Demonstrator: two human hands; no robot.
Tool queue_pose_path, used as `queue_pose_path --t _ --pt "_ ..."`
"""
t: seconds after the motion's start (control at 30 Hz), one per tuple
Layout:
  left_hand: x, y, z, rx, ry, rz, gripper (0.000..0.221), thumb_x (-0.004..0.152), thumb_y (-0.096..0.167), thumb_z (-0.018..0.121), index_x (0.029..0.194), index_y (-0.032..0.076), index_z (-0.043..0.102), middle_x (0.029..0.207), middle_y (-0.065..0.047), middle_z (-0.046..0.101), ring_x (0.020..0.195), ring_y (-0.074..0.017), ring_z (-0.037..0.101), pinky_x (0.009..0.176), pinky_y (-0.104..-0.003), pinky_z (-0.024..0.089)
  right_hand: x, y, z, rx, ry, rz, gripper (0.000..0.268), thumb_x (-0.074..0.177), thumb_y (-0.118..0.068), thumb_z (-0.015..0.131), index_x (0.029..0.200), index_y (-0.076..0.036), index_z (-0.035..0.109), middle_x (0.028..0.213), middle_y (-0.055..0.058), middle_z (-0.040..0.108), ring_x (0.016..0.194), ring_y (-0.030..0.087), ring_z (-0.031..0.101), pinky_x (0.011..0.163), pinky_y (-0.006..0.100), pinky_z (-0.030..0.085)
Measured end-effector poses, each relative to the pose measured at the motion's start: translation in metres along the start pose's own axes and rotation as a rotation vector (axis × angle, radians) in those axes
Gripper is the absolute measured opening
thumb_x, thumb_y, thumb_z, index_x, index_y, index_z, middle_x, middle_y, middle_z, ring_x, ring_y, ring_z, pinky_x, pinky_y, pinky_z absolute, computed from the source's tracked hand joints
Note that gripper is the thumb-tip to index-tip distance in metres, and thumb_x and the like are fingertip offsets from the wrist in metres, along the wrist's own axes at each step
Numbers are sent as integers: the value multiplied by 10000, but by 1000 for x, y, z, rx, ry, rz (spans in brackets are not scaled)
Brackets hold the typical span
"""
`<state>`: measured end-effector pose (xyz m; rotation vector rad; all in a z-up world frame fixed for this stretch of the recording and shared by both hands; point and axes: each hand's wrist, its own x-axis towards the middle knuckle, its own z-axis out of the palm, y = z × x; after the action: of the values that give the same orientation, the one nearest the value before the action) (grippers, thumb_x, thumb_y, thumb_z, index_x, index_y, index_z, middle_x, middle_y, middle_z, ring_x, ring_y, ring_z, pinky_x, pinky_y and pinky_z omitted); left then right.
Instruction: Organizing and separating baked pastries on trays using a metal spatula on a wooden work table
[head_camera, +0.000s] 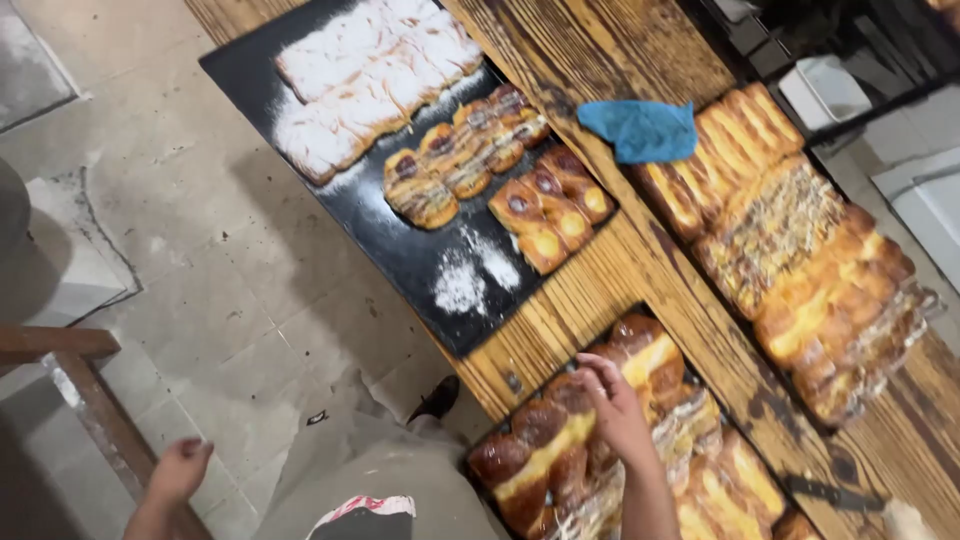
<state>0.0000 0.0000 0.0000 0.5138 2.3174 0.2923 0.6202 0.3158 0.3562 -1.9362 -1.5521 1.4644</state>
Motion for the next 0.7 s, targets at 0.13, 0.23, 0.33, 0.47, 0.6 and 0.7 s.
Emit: queue_pose_path --t 0.13,0.23,0.33,0.47,0.6,0.7 --pt "43 138 -58 -89 46 103 594 940 404 652 1371 -5 655 1341 -238 675 1235 -383 624 1072 -475 437 29 -58 30 -72 -64 2 492 974 -394 497 1411 -177 557 1353 32 678 1234 198 621 1066 410 527" --pt "95 276 -119 -155 107 269 554 969 349 632 1408 12 599 1344 -209 634 1230 -354 587 1044 -467 422 50 -83 57 -53 -95 -80 454 963 -396 531 1354 -185 619 1184 32 769 1165 135 699 981 309 490" --pt "183 406 -165 -293 241 804 363 990 175 707 1291 -14 633 1188 -176 666 1086 -278 615 998 -395 458 74 -93 97 -20 2 -110 394 965 -322 573 1317 -164 655 1137 19 784 1101 104 727 950 258 516" --pt "244 587 -218 -335 213 1075 164 998 98 698 1135 37 633 1047 -101 625 947 -223 577 896 -359 480 95 -104 155 167 182 22 394 990 -327 538 1331 -153 634 1117 61 745 1057 150 708 934 294 516" --pt "347 686 -217 -129 538 1126 435 887 264 856 1133 1 611 1050 -230 597 1010 -448 563 927 -506 411 103 -141 204 314 286 19 414 1014 -315 528 1337 -76 625 1055 31 738 988 158 677 920 319 502" --pt "327 741 -244 231 268 611 911 979 545 678 1513 -65 264 1538 -290 310 1416 -488 259 1125 -630 180 112 -198 223 278 242 186 408 1008 -331 514 1353 -151 635 1087 32 707 1035 165 678 932 320 511"
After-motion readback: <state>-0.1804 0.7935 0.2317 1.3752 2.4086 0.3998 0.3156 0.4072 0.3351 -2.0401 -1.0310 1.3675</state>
